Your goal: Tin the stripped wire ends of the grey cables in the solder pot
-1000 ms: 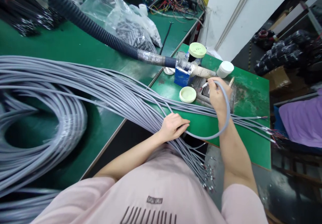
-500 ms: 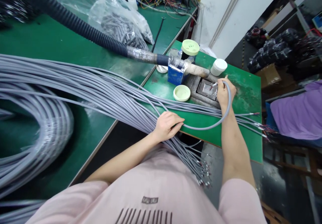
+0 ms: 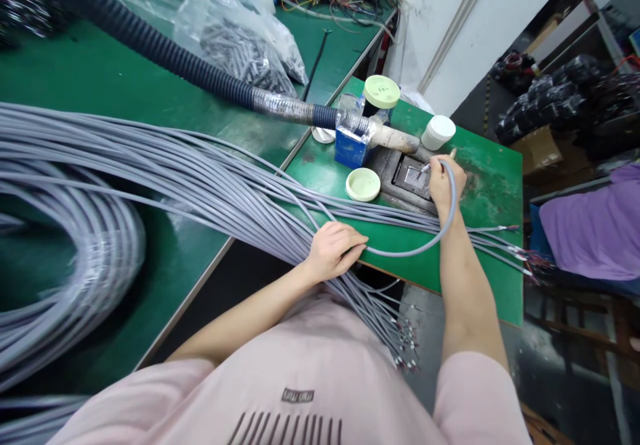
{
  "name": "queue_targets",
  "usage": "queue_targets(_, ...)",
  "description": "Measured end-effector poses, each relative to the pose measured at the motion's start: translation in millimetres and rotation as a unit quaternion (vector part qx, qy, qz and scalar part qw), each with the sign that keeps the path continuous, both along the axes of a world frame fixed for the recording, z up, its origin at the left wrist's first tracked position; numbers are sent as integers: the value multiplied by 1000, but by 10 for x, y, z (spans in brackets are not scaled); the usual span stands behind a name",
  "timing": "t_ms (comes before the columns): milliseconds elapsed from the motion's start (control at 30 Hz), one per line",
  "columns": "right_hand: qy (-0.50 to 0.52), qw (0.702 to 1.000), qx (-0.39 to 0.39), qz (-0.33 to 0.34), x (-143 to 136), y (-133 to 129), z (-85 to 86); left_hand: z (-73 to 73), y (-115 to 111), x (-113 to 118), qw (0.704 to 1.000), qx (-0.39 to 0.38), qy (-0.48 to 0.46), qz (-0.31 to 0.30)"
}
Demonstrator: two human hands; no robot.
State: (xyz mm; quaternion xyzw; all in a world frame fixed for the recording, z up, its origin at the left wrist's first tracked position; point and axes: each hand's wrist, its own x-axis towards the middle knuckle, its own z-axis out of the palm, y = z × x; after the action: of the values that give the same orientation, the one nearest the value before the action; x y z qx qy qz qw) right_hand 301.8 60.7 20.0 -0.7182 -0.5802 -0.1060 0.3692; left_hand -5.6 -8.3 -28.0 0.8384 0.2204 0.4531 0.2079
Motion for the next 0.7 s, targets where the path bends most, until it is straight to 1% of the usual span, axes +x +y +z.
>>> queue_targets(100,7,999,28,26,-116,-129,165,-10,8,-3,1000,-3,3,1)
queue_targets(167,17,997,48,55,-287,-323,333,-16,19,-6,1000,-10,4,-1)
queue_targets(233,20,995,50,80,-519,-590,489,2,18,-1,999,-30,-11,-9)
queue_targets(300,2,994,51,98,-771,-886,578,60,-15,24,993,-89,-70,-17)
queue_targets(333,-11,992,53,118,-891,-1028,590,107,-50,48,983,-142,-111,-25)
queue_targets(367,-26,988,60,140,-1001,-1158,580,162,-95,79,965,-211,-149,-39)
queue_targets(400,-44,983,69,163,-1099,-1274,553,222,-151,117,937,-292,-180,-62)
queue_targets(433,-64,978,75,182,-1184,-1375,512,283,-212,160,898,-378,-202,-93)
queue_targets(500,-103,971,77,204,-1314,-1540,413,390,-333,248,800,-531,-227,-165)
queue_targets(533,-119,969,72,206,-1360,-1610,361,431,-385,286,750,-586,-239,-192)
queue_targets(567,-131,968,67,205,-1393,-1675,314,461,-427,314,705,-627,-254,-211)
queue_targets(600,-140,967,62,205,-1415,-1737,270,483,-458,330,671,-656,-266,-223)
queue_targets(633,-146,965,56,210,-1425,-1797,233,497,-478,334,647,-674,-273,-228)
queue_targets(667,-148,962,45,225,-1426,-1855,202,506,-487,327,634,-685,-276,-229)
queue_targets(700,-146,956,30,251,-1418,-1908,178,512,-487,310,631,-689,-275,-227)
